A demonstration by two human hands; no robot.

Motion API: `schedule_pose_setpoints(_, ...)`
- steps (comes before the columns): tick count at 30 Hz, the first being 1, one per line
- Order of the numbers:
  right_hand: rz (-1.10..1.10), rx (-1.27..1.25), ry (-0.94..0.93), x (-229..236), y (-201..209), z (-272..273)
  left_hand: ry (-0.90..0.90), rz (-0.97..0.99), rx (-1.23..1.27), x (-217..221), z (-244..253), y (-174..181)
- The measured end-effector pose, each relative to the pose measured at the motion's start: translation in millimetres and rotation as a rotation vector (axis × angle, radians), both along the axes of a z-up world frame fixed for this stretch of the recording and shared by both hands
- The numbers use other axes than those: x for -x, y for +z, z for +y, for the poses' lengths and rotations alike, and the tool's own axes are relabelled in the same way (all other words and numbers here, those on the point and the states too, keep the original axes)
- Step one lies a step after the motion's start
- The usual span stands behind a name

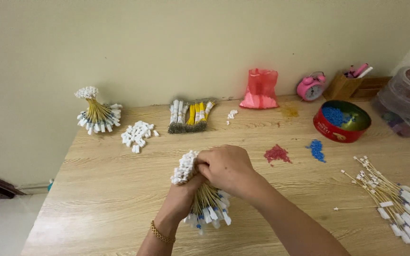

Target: Attaching white plastic connectors to the ends of wires at a workbench.

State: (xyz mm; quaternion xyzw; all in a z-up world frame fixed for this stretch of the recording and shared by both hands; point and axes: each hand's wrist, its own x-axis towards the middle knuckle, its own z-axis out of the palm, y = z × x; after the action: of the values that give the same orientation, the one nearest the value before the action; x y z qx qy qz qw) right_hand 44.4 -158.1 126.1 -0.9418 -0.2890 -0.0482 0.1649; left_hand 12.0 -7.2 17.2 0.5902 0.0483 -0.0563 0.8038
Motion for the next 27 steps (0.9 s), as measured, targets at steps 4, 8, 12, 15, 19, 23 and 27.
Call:
schedule_pose_setpoints(4,0.267,-0.196,-0.018,-5,-2,-20,-0.069,-0.042,0.357,-7,4,-6)
schedule_pose_setpoints(8,0.228,-0.874,0.003,-10,-36,-46,-0.014,-0.206,0.732,-17,10,-14)
schedule_pose_setpoints(12,0.366,-1.04,-0.429,11,-66,-33,0.126,-0.188,0.842,-18,2,-1)
schedule_pose_setpoints(15,0.214,-1.029,0.037,13,-105,-14,0.156,-0.175,0.863,-23,-10,-13)
schedule_pose_setpoints(19,0.318,-1.125,-0.012,13,-83,-24,0.244,-0.14,0.911,-28,6,-24)
schedule_pose_setpoints(23,0.104,-1.229,-0.134,22,-95,-47,0.334,-0.142,1.005,-38,25,-48)
schedule_pose_setpoints(27,-0.034,-1.354,-0.063,46,-121,-21,0.459,-0.106,0.909,-39,11,-50)
